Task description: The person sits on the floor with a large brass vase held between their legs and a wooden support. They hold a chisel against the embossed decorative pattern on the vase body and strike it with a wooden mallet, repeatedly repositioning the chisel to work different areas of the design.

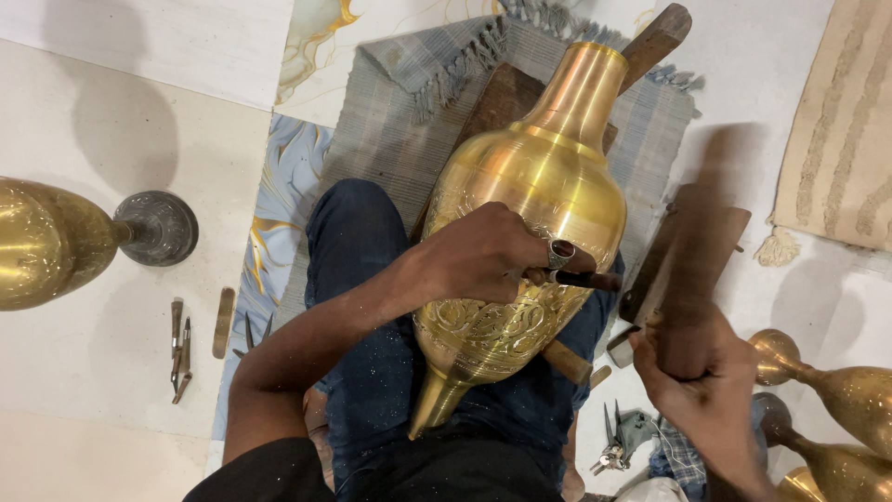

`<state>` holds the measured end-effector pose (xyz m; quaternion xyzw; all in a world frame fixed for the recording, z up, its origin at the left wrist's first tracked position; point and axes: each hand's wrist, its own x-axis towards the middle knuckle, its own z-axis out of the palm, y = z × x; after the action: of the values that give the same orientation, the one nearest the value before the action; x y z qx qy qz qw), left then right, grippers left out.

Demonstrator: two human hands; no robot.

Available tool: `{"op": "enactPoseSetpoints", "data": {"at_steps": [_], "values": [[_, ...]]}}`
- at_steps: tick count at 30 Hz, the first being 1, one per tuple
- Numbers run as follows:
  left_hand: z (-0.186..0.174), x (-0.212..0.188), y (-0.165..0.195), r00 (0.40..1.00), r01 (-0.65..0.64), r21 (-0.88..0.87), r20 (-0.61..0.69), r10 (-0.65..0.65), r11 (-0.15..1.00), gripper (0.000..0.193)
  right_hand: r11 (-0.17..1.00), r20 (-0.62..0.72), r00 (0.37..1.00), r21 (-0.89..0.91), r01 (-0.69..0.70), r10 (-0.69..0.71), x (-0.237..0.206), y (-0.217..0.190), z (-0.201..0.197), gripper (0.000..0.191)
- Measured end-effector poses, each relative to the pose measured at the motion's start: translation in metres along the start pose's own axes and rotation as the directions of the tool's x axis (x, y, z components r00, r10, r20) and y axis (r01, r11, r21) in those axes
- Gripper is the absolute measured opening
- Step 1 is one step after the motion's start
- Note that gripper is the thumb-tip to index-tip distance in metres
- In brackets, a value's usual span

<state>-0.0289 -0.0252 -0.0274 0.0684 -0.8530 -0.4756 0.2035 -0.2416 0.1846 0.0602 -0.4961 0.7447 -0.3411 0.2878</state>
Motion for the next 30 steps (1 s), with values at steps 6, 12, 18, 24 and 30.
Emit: {"op": "enactPoseSetpoints", "data": {"at_steps": [6, 12, 18, 24, 30], "values": [[-0.006, 0.003, 0.005, 1.000, 0.004, -0.070, 0.017, -0.003, 0.998, 0.040, 0.947, 0.095, 0.983, -0.298, -0.123, 0.158, -0.001, 0.004, -0.002, 0.029], [-0.005, 0.007, -0.001, 0.998, -0.051, -0.014, 0.037, 0.052, 0.999, 0.019, 0.872, 0.051, 0.978, -0.464, -0.155, 0.202, 0.000, -0.005, 0.004, 0.027], [-0.007, 0.007, -0.006, 0.993, -0.089, -0.030, 0.079, 0.091, 0.996, 0.020, 0.946, -0.001, 0.995, -0.312, -0.092, 0.096, -0.006, -0.009, 0.009, 0.025], [-0.009, 0.010, -0.009, 0.986, -0.127, -0.002, 0.106, 0.127, 0.992, 0.015, 0.966, -0.084, 0.996, -0.256, -0.041, 0.020, -0.013, 0.008, 0.012, 0.025], [-0.011, 0.011, -0.010, 0.982, -0.156, 0.002, 0.112, 0.155, 0.988, 0.021, 0.999, -0.135, 0.990, -0.042, -0.034, 0.028, -0.016, 0.008, 0.014, 0.023]]}}
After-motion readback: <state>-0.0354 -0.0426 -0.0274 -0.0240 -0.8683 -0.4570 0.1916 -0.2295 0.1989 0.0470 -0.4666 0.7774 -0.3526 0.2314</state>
